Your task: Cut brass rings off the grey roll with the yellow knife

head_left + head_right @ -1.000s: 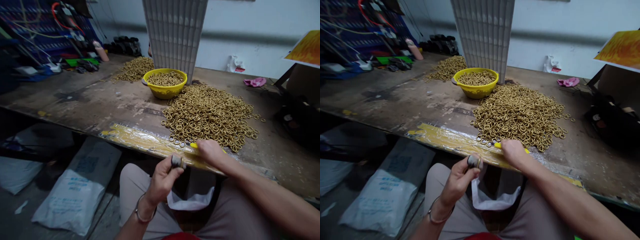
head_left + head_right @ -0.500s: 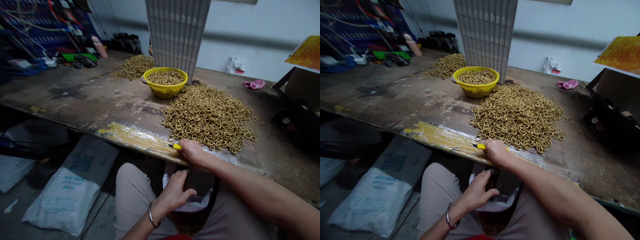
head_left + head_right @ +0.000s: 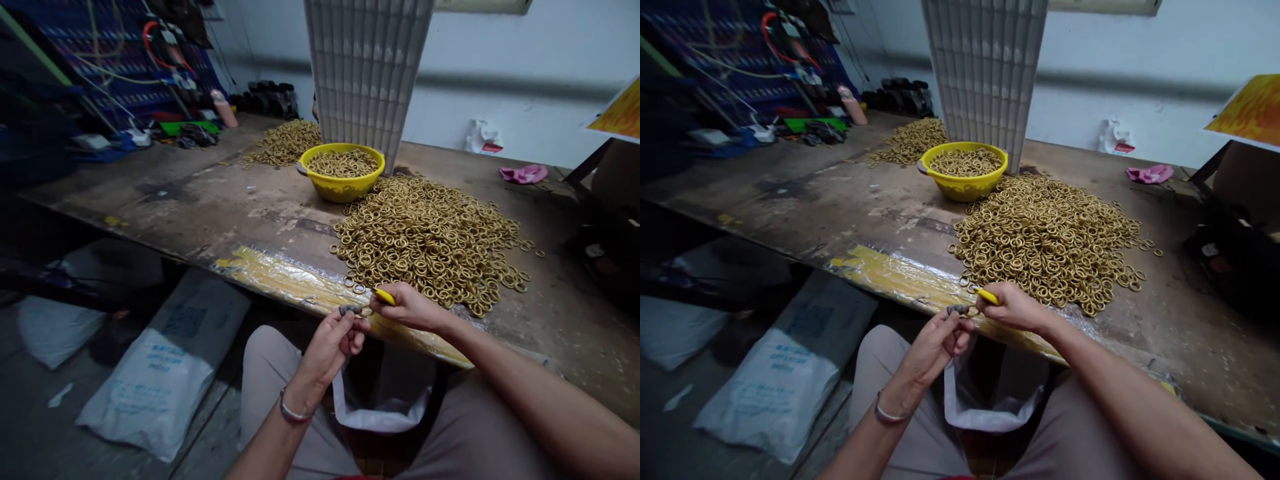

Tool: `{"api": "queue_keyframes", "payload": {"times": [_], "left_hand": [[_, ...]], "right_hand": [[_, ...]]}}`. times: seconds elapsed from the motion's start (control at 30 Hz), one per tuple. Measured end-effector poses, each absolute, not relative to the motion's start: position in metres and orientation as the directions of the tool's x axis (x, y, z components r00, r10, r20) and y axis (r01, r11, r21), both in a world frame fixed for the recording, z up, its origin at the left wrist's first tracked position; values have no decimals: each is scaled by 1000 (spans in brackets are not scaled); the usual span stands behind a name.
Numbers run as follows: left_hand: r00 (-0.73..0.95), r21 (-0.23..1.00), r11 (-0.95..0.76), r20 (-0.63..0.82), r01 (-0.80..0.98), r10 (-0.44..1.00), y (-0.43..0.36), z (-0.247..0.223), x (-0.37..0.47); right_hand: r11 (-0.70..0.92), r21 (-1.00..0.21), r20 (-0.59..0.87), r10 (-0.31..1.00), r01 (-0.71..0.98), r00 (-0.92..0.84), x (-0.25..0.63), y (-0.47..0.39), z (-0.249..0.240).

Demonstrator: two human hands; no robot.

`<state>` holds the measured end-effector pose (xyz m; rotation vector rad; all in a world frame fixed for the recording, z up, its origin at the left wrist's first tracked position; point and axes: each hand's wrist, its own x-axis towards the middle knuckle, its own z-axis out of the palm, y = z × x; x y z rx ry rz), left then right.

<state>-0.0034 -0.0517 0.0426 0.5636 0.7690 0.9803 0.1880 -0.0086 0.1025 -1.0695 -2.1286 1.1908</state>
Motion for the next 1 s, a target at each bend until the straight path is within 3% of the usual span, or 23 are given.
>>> {"api": "queue_keyframes", "payload": {"times": [0.13,0.3,0.4,0.5,0.63,1.0], "left_hand": [[441,613,528,-305,-588,844,-55,43,-5],[499,619,553,-283,-557,819,-56,50,-7],[443,686,491,-266,-537,856,-57,58,-7],[320,790,353,-209,-501,924,-59,63,-8],[222,903,196,-116,-382,968,-61,60,-10],[195,996,-75,82,-45,977,-66,69,-14]], "right_hand": [[338,-864,45,790,373,-612,185,-12,105],[407,-810,68,781,422,-621,181,-17,111],[463,-678,54,806,571,-590,178,-25,112],[452,-441,-28,857,775,-515,173,-36,116],[418,-218,-170,873,882,-456,166,-45,124],[387,-21,-245,892,922,-380,169,-35,116]]}}
